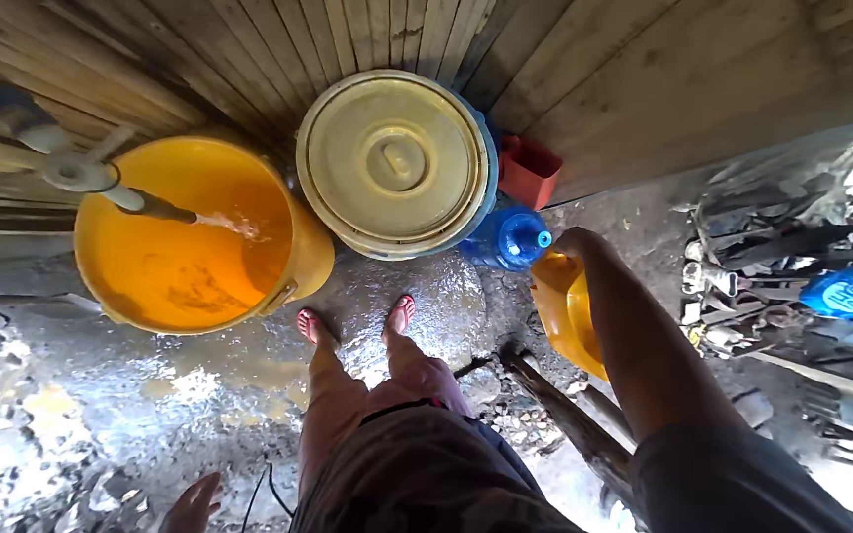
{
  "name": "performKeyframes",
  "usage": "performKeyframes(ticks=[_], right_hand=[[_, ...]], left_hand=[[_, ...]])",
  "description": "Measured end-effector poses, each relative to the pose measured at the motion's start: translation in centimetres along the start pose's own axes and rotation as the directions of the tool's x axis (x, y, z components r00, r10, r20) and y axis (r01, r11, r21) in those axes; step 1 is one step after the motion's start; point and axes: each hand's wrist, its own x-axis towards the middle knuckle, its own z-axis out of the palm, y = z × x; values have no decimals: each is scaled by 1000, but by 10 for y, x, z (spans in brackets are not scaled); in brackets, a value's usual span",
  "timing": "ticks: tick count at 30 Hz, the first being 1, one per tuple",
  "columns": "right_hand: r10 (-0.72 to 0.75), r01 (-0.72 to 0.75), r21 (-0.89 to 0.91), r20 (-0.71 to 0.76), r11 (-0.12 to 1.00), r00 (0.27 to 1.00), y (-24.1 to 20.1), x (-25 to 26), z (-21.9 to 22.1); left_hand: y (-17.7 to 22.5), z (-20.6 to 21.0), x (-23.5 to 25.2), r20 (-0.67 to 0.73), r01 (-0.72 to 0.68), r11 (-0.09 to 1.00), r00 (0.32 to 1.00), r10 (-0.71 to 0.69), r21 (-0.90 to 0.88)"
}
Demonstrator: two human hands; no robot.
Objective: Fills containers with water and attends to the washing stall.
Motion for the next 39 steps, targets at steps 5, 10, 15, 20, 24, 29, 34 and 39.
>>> performKeyframes(ticks=[5,10,15,20,24,29,34,39], right_hand=[[2,-1,-19,12,1000,1000,1,0,6],[-38,38,-34,8,999,999,1,-3,9],[-81,82,-68,22,994,996,-2,0,14],[-67,66,-9,-11,998,998,-4,3,28],[-85,84,-21,-38,996,996,-2,13,52],[29,-14,133,-116,991,993,-8,-31,49],[-54,148,211,-398,966,916,-3,-99,15],[-158,356,163,-677,920,719,-37,-181,1]], left_hand=[[-5,2,2,3,-7,1000,1000,7,-4],[-10,2,1,-9,16,1000,1000,-16,3],[-19,3,1,-8,15,1000,1000,-15,-6],[-30,4,0,-25,8,1000,1000,-9,-21],[-42,4,7,-21,9,999,1000,-10,-45],[-43,-8,15,3,-1,999,1000,1,-46],[-37,-21,45,3,-93,996,996,93,-14],[-34,-30,71,8,-121,986,992,123,-116]])
